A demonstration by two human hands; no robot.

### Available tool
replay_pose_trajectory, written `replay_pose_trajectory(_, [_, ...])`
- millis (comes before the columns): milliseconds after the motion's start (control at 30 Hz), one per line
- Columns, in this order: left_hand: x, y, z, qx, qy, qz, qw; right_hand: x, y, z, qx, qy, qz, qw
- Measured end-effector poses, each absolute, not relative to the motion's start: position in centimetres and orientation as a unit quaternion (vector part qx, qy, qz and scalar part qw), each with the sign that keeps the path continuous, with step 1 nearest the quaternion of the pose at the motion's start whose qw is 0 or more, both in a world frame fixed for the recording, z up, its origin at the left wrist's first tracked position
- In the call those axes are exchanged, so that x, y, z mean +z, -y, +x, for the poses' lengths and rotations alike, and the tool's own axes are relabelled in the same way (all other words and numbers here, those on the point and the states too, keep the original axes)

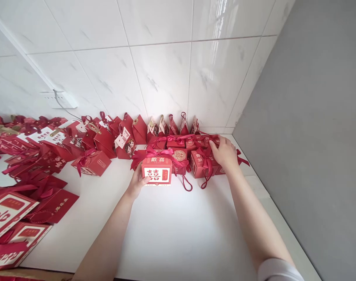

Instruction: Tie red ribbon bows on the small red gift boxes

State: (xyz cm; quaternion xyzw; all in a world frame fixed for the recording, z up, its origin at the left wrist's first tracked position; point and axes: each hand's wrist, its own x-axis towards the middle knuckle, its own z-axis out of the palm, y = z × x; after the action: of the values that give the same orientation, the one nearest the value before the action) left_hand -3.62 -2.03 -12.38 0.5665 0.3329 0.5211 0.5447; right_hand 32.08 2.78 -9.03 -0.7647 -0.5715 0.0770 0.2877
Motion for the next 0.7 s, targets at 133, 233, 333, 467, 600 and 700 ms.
replay_pose_trajectory(133, [-13.0, 1.3, -4.7, 0.548, -0.329, 0.553, 0.535, -9.6, -3.4, 33.9, 0.137, 0.576, -0.761, 0.266])
replay_pose_trajectory(233, [-13.8, 0.4, -5.6, 0.577, -0.328, 0.497, 0.559, -9.3, -4.6, 33.5, 0.144, 0.562, -0.774, 0.254])
replay_pose_trajectory(333, [-14.4, -0.8, -6.5, 0.616, -0.326, 0.412, 0.587, -8.7, -5.5, 32.4, 0.159, 0.54, -0.791, 0.24])
replay_pose_trajectory(467, [-14.0, -2.1, -7.8, 0.686, -0.306, 0.355, 0.557, -8.5, -6.0, 30.8, 0.161, 0.558, -0.778, 0.24])
replay_pose_trajectory(600, [-12.6, -2.0, -8.4, 0.751, -0.239, 0.301, 0.537, -8.9, -5.4, 29.9, 0.156, 0.605, -0.737, 0.26])
replay_pose_trajectory(700, [-11.8, -1.1, -8.5, 0.756, -0.223, 0.287, 0.545, -9.2, -4.2, 30.6, 0.139, 0.614, -0.723, 0.285])
